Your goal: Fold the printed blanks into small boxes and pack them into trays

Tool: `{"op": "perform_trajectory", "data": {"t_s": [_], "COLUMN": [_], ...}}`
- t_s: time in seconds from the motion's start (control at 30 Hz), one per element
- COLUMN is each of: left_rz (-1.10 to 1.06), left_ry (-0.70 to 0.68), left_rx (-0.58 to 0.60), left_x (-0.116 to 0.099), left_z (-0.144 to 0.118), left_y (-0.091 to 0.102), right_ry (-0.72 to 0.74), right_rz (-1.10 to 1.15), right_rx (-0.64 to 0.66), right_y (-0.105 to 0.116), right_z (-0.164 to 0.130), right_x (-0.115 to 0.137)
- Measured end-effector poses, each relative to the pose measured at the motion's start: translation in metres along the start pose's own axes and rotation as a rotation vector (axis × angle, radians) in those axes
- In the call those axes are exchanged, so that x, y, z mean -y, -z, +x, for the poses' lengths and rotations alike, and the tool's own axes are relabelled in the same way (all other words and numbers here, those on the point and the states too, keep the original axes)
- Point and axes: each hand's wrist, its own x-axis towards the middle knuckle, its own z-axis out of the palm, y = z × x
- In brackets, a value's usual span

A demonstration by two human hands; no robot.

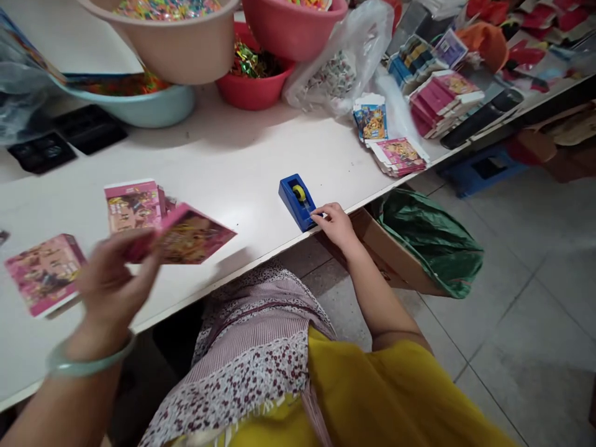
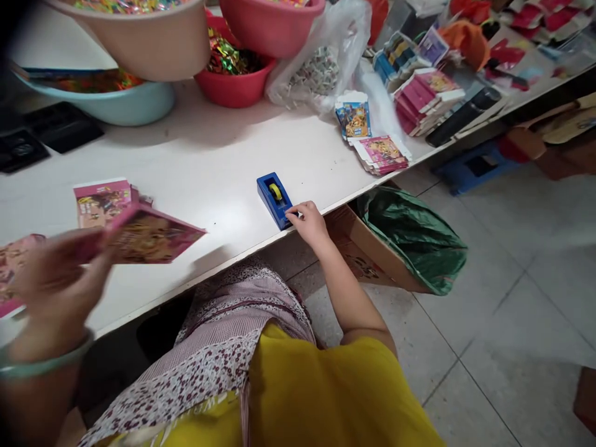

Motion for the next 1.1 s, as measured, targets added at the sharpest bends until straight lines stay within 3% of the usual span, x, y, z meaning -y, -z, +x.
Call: {"op": "perform_trajectory", "data": {"t_s": [0.1, 0.17, 0.27, 0.4, 0.47, 0.6, 0.67, 0.77, 0.87, 0.97, 1.1], "left_rz": [0.042, 0.059, 0.087, 0.08, 0.086, 0.099, 0.096, 0.148, 0.226, 0.181, 0.043], "left_ry": [-0.105, -0.16, -0.229, -0.262, -0.242, -0.198, -0.228, -0.344, -0.433, -0.444, -0.308], "left_rx": [0.072, 0.133, 0.182, 0.221, 0.237, 0.232, 0.247, 0.306, 0.37, 0.38, 0.245], "left_x": [0.01, 0.012, 0.007, 0.0, -0.002, -0.005, -0.006, -0.009, -0.011, -0.011, 0.002], "left_z": [-0.02, -0.025, -0.024, -0.021, -0.024, -0.027, -0.024, -0.017, -0.012, -0.014, -0.007], "left_y": [-0.029, -0.047, -0.062, -0.064, -0.064, -0.067, -0.067, -0.065, -0.064, -0.064, -0.05], "right_ry": [-0.041, -0.066, -0.026, 0.001, 0.009, 0.034, 0.045, 0.054, 0.05, 0.149, 0.378], "right_rz": [0.337, 0.444, 0.309, 0.032, 0.087, 0.56, 0.719, 0.803, 0.715, 0.46, -0.006], "right_rx": [-0.095, -0.137, -0.16, -0.129, -0.04, 0.294, 0.426, 0.504, 0.498, 0.458, 0.412], "right_y": [-0.011, -0.016, -0.018, -0.009, -0.008, -0.021, -0.035, -0.058, -0.073, -0.077, -0.086], "right_z": [-0.008, -0.016, -0.022, -0.027, -0.034, -0.05, -0.052, -0.044, -0.031, -0.02, -0.002], "right_x": [-0.01, -0.014, -0.018, -0.017, -0.003, 0.059, 0.093, 0.123, 0.129, 0.132, 0.14]}}
